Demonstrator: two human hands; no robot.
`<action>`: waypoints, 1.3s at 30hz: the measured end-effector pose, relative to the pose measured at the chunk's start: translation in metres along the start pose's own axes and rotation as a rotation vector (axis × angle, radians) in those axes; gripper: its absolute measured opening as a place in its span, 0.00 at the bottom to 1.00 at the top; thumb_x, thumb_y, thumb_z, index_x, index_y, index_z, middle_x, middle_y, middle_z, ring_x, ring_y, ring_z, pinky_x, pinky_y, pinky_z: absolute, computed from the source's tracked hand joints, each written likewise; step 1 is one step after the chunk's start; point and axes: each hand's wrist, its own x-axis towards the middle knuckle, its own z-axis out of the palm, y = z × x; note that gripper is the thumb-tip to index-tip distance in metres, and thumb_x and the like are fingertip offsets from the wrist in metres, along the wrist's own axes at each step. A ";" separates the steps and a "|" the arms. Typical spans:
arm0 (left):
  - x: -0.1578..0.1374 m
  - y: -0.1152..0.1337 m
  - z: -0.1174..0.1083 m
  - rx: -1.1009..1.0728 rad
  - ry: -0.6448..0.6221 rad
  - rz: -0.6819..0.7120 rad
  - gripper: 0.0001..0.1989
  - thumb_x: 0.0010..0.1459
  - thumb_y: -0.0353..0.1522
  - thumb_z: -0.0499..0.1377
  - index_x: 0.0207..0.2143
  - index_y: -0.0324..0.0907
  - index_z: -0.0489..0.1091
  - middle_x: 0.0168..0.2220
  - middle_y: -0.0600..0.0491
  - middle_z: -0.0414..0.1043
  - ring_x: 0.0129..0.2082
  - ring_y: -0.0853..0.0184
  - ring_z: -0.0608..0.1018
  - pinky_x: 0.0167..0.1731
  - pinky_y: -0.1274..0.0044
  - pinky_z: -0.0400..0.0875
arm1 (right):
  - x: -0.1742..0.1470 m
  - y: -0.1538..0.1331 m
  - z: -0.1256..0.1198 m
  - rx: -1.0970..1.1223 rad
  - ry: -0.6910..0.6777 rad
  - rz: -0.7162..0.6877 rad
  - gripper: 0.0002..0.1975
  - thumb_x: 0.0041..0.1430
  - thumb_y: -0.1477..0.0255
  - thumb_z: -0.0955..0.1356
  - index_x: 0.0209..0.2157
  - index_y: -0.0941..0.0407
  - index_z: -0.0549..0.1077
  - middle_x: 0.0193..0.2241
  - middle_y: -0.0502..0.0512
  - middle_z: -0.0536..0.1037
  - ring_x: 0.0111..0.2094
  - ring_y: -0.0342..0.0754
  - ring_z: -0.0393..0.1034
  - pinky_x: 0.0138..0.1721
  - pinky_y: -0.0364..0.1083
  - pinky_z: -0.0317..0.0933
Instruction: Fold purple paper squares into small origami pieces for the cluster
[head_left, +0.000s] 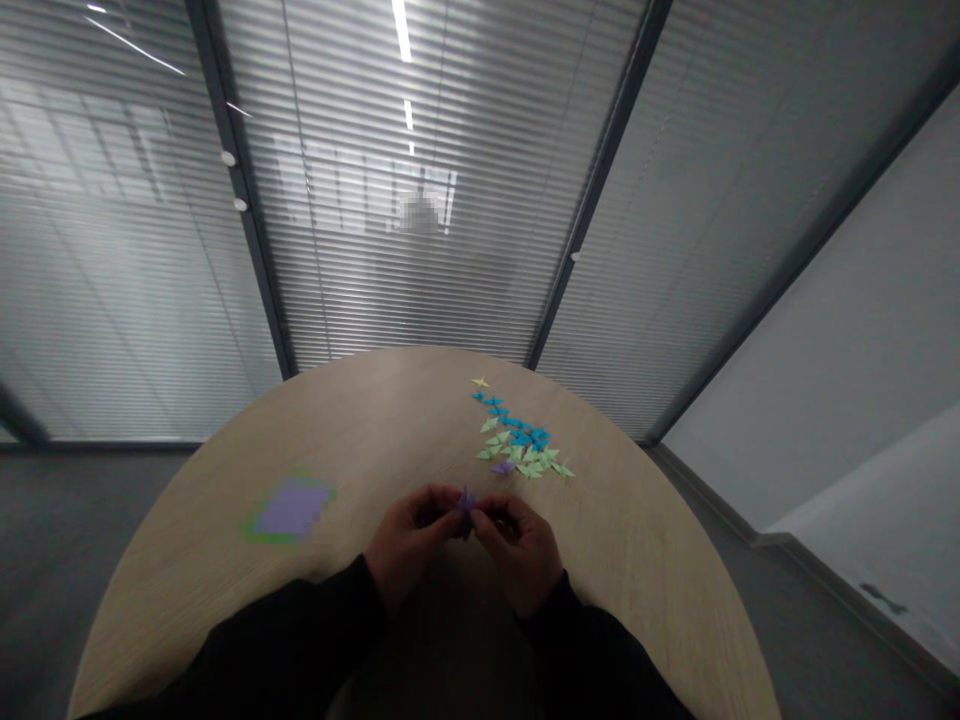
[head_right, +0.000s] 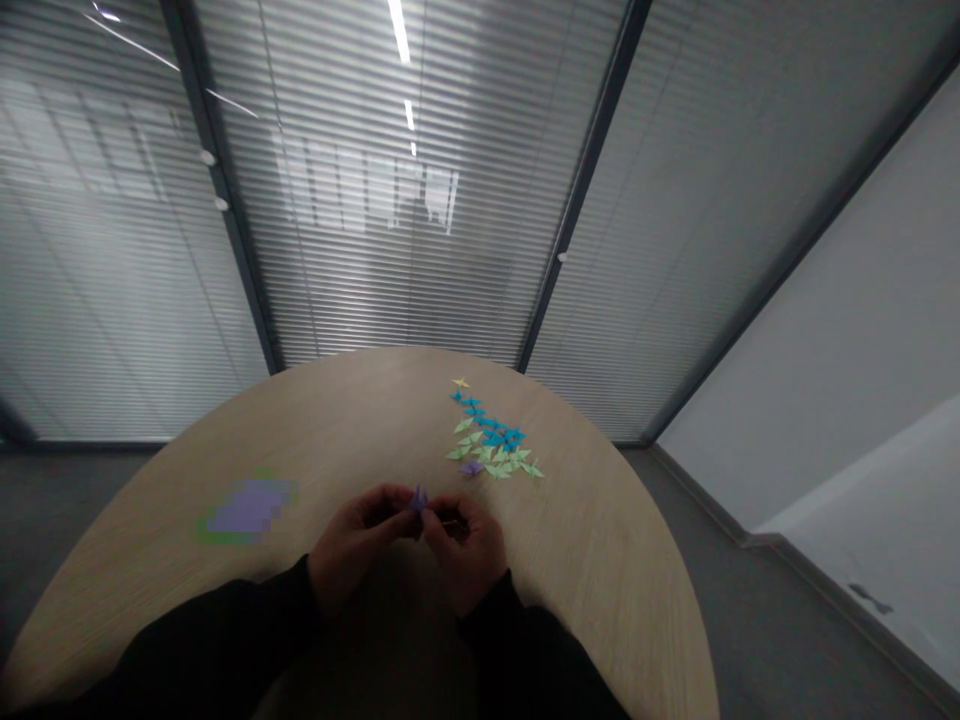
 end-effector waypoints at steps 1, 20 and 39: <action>0.000 0.000 0.000 -0.015 -0.004 -0.013 0.18 0.43 0.40 0.72 0.33 0.39 0.76 0.29 0.53 0.76 0.31 0.67 0.76 0.35 0.75 0.69 | 0.000 0.000 0.000 -0.005 0.003 -0.009 0.09 0.52 0.64 0.70 0.31 0.56 0.74 0.27 0.55 0.80 0.28 0.50 0.77 0.30 0.47 0.73; 0.001 -0.004 -0.002 0.073 -0.039 0.000 0.17 0.48 0.41 0.70 0.36 0.38 0.76 0.31 0.52 0.77 0.31 0.67 0.75 0.36 0.75 0.68 | 0.001 0.004 0.001 0.121 0.001 0.013 0.13 0.52 0.64 0.72 0.37 0.55 0.72 0.33 0.54 0.77 0.33 0.49 0.75 0.34 0.48 0.71; 0.002 -0.002 0.000 0.036 0.025 0.026 0.18 0.47 0.44 0.70 0.33 0.38 0.75 0.27 0.55 0.73 0.28 0.70 0.72 0.33 0.77 0.67 | -0.001 -0.002 -0.001 -0.083 -0.023 -0.178 0.07 0.56 0.69 0.70 0.35 0.55 0.77 0.33 0.56 0.78 0.32 0.50 0.76 0.33 0.48 0.72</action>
